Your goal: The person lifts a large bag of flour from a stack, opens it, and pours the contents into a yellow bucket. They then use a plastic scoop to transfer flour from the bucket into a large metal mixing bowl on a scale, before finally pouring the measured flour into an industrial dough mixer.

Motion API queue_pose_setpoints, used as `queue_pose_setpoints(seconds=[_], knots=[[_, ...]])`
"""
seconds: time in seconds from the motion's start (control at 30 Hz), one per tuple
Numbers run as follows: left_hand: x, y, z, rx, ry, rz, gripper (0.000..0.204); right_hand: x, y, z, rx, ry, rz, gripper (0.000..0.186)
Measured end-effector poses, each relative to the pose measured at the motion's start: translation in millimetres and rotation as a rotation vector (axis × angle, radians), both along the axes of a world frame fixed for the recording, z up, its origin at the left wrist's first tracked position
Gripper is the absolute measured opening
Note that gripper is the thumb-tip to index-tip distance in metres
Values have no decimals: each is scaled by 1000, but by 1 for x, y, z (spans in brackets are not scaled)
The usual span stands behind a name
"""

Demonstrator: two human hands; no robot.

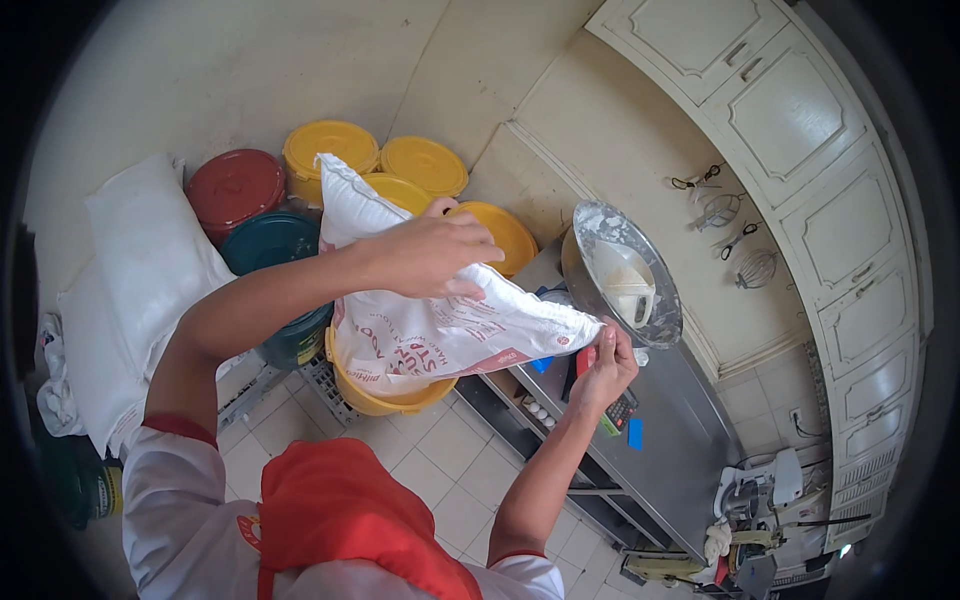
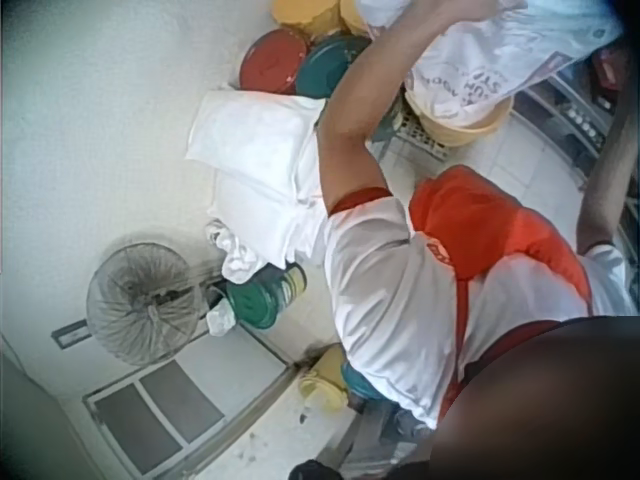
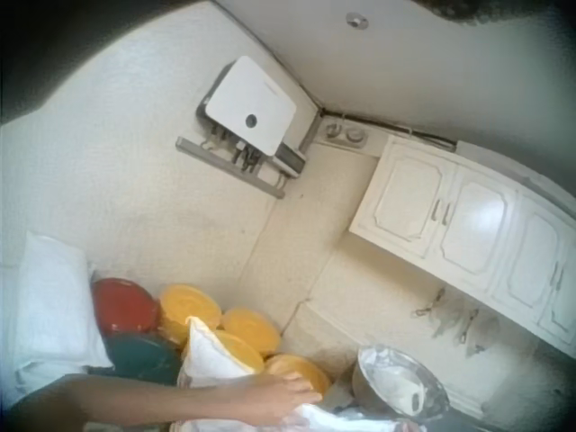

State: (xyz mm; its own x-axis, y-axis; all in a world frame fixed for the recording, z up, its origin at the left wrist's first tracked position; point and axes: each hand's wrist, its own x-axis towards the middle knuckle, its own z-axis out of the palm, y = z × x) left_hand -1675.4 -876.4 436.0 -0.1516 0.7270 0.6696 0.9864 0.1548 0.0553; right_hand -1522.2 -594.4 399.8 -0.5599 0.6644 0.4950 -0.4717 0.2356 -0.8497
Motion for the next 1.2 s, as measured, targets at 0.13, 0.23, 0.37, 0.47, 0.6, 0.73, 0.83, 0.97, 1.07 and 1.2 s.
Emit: queue_pose_setpoints(seconds=[0.13,0.23,0.37,0.47,0.6,0.73,0.83,0.97,1.07,1.2], knots=[[-10,11,1,-289,-116,52,22,5,-35,12,-225,253,-132,51],[-9,18,-8,-91,-51,5,19,24,-14,-12,-439,249,-305,66],[-11,23,-6,-87,-34,32,14,6,-31,-52,-228,167,366,70],[-19,22,6,-18,25,124,13,13,-4,-69,-513,174,127,71],[-26,25,-12,-119,113,203,15,26,10,-89,-545,66,71,61],[-36,28,0,251,131,172,20,34,18,-114,-569,-67,82,59],[-49,34,-7,-220,17,268,17,35,19,-124,-622,-81,73,59],[-52,40,0,263,58,169,18,51,23,-123,-595,-57,2,53],[-63,48,-12,-402,-299,165,19,60,32,-125,-575,-64,-1,46],[-49,66,21,-125,93,123,20,67,32,-94,-203,50,-186,29]])
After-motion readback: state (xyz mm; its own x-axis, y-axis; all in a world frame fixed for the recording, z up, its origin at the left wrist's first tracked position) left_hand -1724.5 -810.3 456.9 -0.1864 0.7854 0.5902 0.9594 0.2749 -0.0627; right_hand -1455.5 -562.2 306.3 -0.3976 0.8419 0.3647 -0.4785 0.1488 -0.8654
